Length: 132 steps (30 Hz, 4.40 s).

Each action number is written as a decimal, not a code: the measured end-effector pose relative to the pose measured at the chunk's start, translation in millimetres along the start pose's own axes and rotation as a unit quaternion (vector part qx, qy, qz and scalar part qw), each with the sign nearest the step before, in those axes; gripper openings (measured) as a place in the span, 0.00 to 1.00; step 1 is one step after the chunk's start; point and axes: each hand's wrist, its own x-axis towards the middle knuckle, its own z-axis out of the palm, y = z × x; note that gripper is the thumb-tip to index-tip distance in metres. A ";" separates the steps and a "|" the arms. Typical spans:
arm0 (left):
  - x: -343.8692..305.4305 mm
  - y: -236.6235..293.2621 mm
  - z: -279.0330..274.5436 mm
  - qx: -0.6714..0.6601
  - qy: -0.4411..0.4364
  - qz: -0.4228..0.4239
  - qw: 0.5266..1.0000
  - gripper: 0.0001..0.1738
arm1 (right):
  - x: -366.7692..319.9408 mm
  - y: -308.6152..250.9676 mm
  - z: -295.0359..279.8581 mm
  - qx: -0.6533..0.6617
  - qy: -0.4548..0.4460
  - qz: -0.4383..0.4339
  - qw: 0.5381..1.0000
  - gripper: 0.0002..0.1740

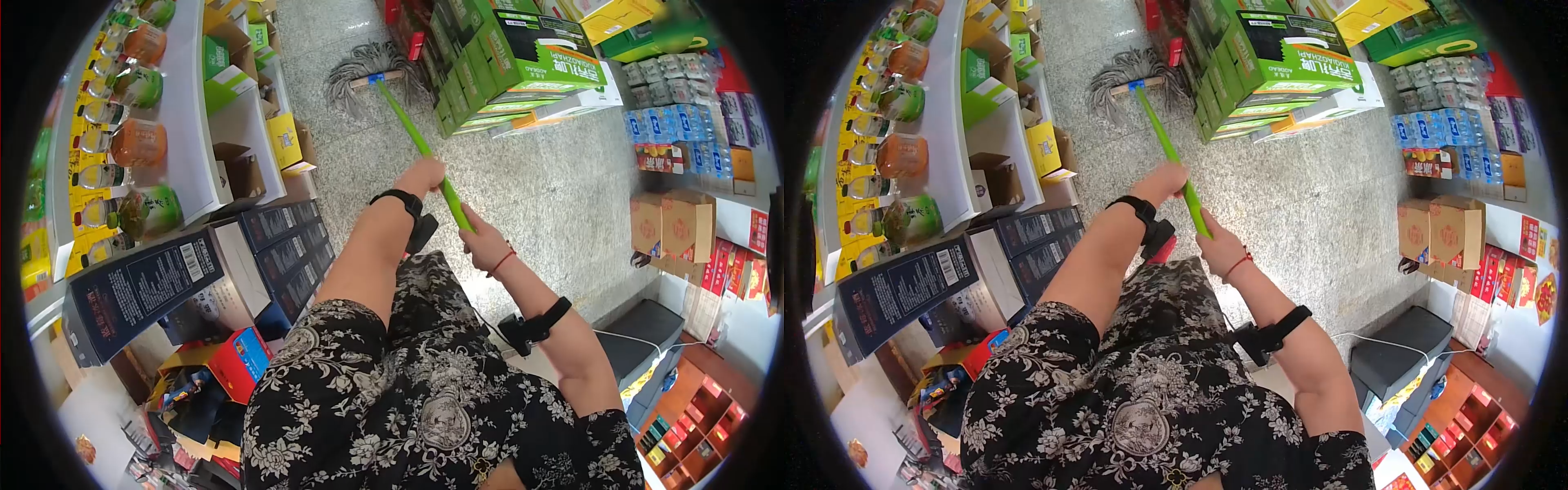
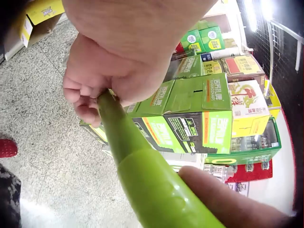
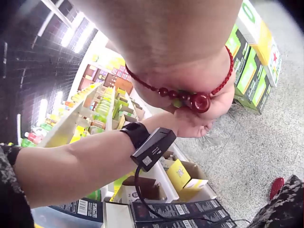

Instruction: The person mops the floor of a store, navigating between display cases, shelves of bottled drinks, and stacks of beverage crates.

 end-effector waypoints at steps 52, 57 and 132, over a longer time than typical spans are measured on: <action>108.8 80.8 -133.2 -0.012 -0.001 -0.056 0.998 0.23 | 136.9 -114.3 -80.8 0.054 0.033 -0.092 0.994 0.30; 91.8 95.8 -144.9 -0.072 0.036 -0.091 0.993 0.24 | 150.7 -122.1 -83.0 0.024 -0.005 -0.054 0.998 0.32; -39.7 86.3 -53.8 -0.076 -0.317 -0.212 0.921 0.33 | -28.9 -50.3 -109.7 -0.091 -0.062 0.036 0.993 0.30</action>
